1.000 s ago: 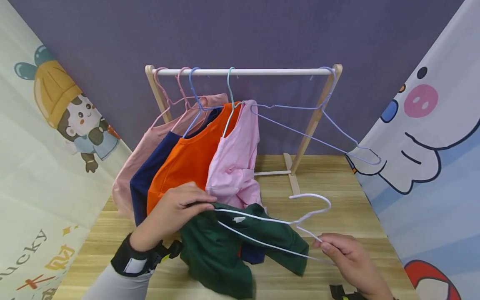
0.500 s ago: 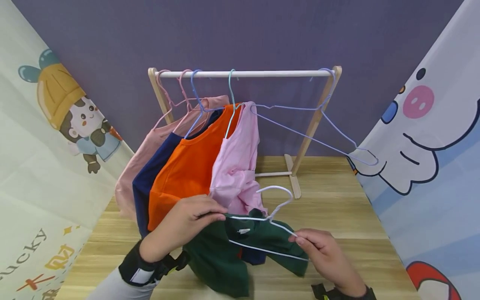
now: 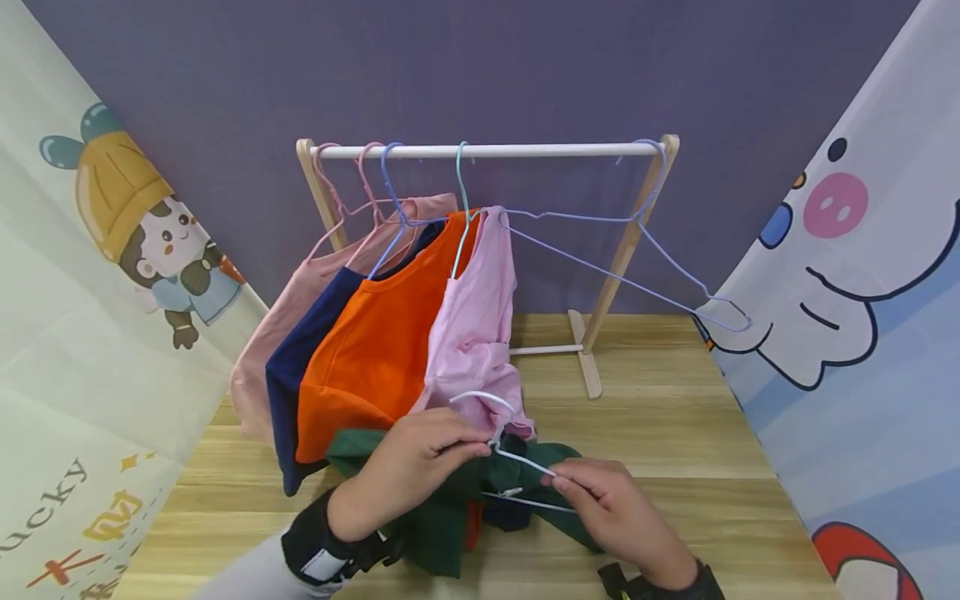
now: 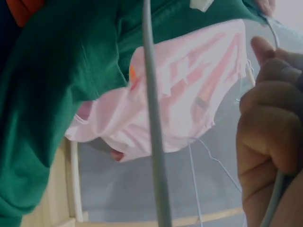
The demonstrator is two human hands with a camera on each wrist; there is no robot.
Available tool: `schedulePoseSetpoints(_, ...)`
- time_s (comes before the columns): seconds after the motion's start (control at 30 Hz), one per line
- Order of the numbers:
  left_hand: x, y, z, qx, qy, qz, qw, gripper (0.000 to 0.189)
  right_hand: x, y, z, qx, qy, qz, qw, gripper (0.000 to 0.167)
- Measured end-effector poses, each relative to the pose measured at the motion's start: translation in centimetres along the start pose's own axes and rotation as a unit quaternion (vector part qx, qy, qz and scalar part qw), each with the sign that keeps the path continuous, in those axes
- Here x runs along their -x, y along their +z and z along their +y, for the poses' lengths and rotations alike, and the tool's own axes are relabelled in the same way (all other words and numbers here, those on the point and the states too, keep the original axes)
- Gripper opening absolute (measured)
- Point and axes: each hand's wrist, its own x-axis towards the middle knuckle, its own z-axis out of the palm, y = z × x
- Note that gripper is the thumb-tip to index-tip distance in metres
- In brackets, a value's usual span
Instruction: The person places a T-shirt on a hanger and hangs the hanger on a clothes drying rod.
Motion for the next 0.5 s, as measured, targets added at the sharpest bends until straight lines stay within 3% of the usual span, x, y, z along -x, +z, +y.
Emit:
schedulePoseSetpoints(0.13, 0.02, 0.57, -0.23, -0.021, 0.018, 0.000, 0.9996, 0.020, -0.14, 0.56, 0.06, 0.017, -0.003, 0.010, 0.9998, 0.047)
schedulePoseSetpoints(0.3, 0.04, 0.62, -0.58, -0.025, 0.044, -0.028, 0.9983, 0.021, -0.07, 0.74, 0.32, 0.020, -0.006, 0.013, 0.9997, 0.047)
schedulePoseSetpoints(0.5, 0.19, 0.56, -0.62, -0.046, 0.038, -0.055, 0.9967, 0.014, -0.09, 0.92, 0.51, 0.026, -0.002, 0.008, 0.9996, 0.047)
